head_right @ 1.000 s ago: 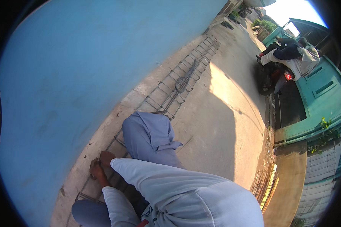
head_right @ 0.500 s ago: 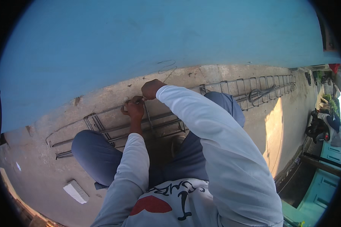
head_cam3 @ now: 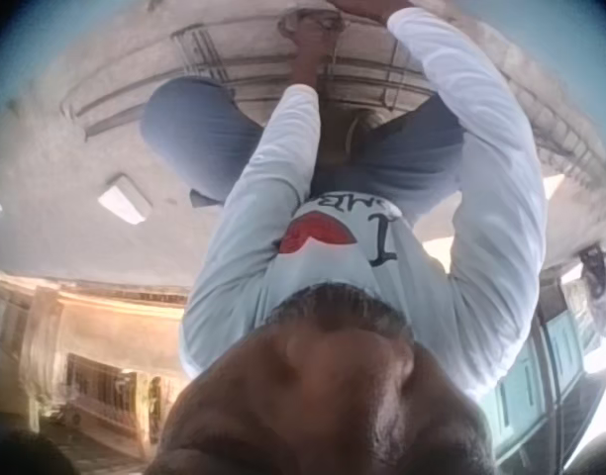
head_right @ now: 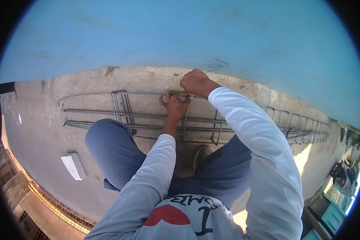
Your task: The person sits on a concrete floor and ties a rebar mesh grid using wire and pliers. They wrap wire around the intersections of the steel bars and twist it tight to secure the structure.
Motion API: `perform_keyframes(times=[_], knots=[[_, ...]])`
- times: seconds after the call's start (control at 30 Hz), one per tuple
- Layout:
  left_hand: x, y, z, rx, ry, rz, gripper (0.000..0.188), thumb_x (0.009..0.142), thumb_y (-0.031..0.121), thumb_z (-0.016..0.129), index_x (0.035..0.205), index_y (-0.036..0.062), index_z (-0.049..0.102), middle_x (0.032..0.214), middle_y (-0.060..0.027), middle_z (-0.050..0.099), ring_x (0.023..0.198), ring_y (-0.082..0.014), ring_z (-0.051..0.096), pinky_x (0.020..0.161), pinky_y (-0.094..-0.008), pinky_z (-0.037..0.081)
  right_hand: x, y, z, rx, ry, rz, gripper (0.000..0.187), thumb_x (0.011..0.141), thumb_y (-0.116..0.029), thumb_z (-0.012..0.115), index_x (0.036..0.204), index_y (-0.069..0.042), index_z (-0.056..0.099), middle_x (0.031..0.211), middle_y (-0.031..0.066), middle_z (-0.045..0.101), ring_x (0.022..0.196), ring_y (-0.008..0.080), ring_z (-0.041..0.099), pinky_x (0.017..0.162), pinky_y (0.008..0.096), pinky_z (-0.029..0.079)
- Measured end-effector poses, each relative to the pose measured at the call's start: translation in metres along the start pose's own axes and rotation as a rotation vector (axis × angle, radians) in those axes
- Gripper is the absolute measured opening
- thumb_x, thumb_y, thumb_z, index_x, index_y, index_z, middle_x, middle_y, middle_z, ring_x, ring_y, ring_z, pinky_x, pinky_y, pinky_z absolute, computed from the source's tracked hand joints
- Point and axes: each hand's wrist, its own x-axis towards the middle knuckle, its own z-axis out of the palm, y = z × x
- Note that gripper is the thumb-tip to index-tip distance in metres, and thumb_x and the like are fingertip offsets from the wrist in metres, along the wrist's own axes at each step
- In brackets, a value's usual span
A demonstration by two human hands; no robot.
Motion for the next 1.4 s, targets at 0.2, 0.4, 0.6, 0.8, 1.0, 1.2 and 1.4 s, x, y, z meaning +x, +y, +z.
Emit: perform_keyframes(times=[0.2, 0.4, 0.6, 0.8, 1.0, 1.2, 1.4], knots=[[0.001, -0.001, 0.013, -0.102, 0.084, -0.025, 0.019, 0.082, 0.031, 0.083, 0.094, 0.0168, 0.079, 0.105, -0.0020, 0.072, 0.129, -0.0233, 0.046, 0.117, -0.0557, 0.013, 0.015, 0.003, 0.003, 0.099, -0.088, 0.086, 0.011, 0.086, -0.008, 0.064, 0.090, -0.009, 0.074, 0.094, 0.0108, 0.074, 0.094, 0.0283, 0.072, 0.078, 0.0412, 0.056], [-0.003, 0.001, 0.019, -0.101, 0.230, 0.027, 0.015, 0.084, 0.022, 0.081, 0.091, 0.0102, 0.077, 0.102, -0.0060, 0.073, 0.125, -0.0243, 0.048, 0.115, -0.0536, 0.019, 0.013, 0.022, 0.026, 0.330, -0.137, 0.224, 0.014, 0.091, -0.017, 0.065, 0.099, -0.013, 0.075, 0.101, 0.0078, 0.074, 0.100, 0.0304, 0.070, 0.085, 0.0428, 0.054], [-0.004, 0.004, 0.019, -0.134, 0.219, 0.052, 0.011, 0.081, 0.018, 0.082, 0.088, 0.0109, 0.076, 0.098, -0.0043, 0.073, 0.121, -0.0243, 0.050, 0.115, -0.0526, 0.020, 0.012, 0.043, 0.036, 0.283, -0.515, 0.174, 0.023, 0.087, -0.024, 0.069, 0.099, -0.007, 0.077, 0.100, 0.0112, 0.074, 0.089, 0.0301, 0.069, 0.076, 0.0462, 0.053], [-0.001, -0.019, 0.016, -0.013, 0.206, 0.048, 0.013, 0.082, 0.024, 0.083, 0.091, 0.0163, 0.077, 0.100, -0.0012, 0.072, 0.121, -0.0237, 0.050, 0.112, -0.0508, 0.021, 0.018, 0.018, -0.010, 0.873, -0.634, 0.349, 0.017, 0.086, -0.022, 0.065, 0.084, -0.008, 0.075, 0.072, 0.0021, 0.062, 0.062, 0.0159, 0.050, 0.057, 0.0358, 0.042], [-0.001, -0.003, 0.029, -0.136, 0.265, 0.050, 0.012, 0.082, 0.015, 0.079, 0.093, 0.0115, 0.076, 0.100, -0.0035, 0.074, 0.121, -0.0240, 0.050, 0.111, -0.0516, 0.023, 0.013, 0.029, 0.019, 1.025, -0.490, 0.421, 0.020, 0.091, -0.022, 0.064, 0.085, -0.005, 0.073, 0.074, 0.0014, 0.062, 0.063, 0.0167, 0.052, 0.055, 0.0373, 0.042], [0.001, -0.024, 0.035, -0.031, 0.299, 0.080, 0.017, 0.086, 0.023, 0.078, 0.100, 0.0131, 0.075, 0.109, -0.0034, 0.070, 0.124, -0.0240, 0.048, 0.110, -0.0522, 0.025, -0.047, -0.010, -0.095, 1.051, -0.239, -0.024, 0.040, 0.099, -0.029, 0.065, 0.131, -0.005, 0.065, 0.117, 0.0091, 0.071, 0.108, 0.0238, 0.067, 0.100, 0.0394, 0.050], [-0.003, -0.010, 0.039, -0.181, 0.294, 0.137, 0.017, 0.090, 0.017, 0.075, 0.105, 0.0077, 0.073, 0.111, -0.0079, 0.070, 0.129, -0.0287, 0.045, 0.108, -0.0497, 0.033, -0.256, 0.046, -0.086, 1.572, 0.212, 0.363, 0.036, 0.101, -0.033, 0.063, 0.117, -0.002, 0.070, 0.098, 0.0082, 0.074, 0.090, 0.0182, 0.068, 0.085, 0.0324, 0.054]])
